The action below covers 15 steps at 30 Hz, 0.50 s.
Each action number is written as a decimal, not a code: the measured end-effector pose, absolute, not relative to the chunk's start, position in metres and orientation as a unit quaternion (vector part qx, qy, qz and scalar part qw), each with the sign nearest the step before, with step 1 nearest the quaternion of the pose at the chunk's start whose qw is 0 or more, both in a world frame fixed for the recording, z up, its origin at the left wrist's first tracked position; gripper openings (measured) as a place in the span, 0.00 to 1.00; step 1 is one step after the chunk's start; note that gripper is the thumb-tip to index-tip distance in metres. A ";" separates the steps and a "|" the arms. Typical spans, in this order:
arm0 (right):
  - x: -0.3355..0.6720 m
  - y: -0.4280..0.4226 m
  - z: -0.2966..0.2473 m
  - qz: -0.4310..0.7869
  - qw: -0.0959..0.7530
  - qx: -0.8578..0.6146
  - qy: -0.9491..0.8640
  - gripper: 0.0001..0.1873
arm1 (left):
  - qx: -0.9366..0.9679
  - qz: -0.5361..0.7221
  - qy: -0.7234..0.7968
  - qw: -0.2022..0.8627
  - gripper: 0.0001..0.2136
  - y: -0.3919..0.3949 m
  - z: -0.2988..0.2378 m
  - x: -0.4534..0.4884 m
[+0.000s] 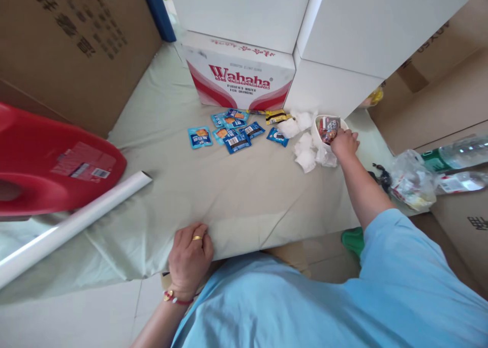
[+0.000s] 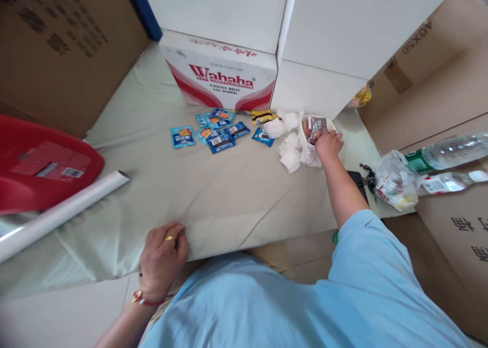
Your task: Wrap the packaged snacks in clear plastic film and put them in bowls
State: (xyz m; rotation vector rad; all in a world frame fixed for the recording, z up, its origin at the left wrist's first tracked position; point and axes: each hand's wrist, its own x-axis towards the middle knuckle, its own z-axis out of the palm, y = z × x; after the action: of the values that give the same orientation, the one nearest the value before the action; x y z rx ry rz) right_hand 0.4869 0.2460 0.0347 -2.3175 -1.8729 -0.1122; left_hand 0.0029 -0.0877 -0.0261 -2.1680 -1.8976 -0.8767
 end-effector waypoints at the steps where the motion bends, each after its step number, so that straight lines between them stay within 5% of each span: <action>1: 0.482 0.242 0.038 -0.051 0.084 -0.790 -0.605 0.23 | -0.718 -0.292 -0.629 0.065 0.09 -0.088 -0.026 0.003; 9: 0.444 0.241 0.080 -0.116 0.236 -0.729 -0.632 0.20 | -0.720 -0.313 -0.618 0.046 0.10 -0.090 -0.029 0.002; 15: 0.386 0.253 0.075 -0.005 0.151 -0.591 -0.792 0.20 | -0.722 -0.306 -0.617 0.061 0.09 -0.090 -0.029 0.002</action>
State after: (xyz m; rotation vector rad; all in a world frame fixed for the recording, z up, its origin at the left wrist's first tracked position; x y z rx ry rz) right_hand 0.3856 0.2529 0.0755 -1.6981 -2.2744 -0.0149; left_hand 0.0023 -0.0899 -0.0289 -2.1849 -1.8676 -0.9249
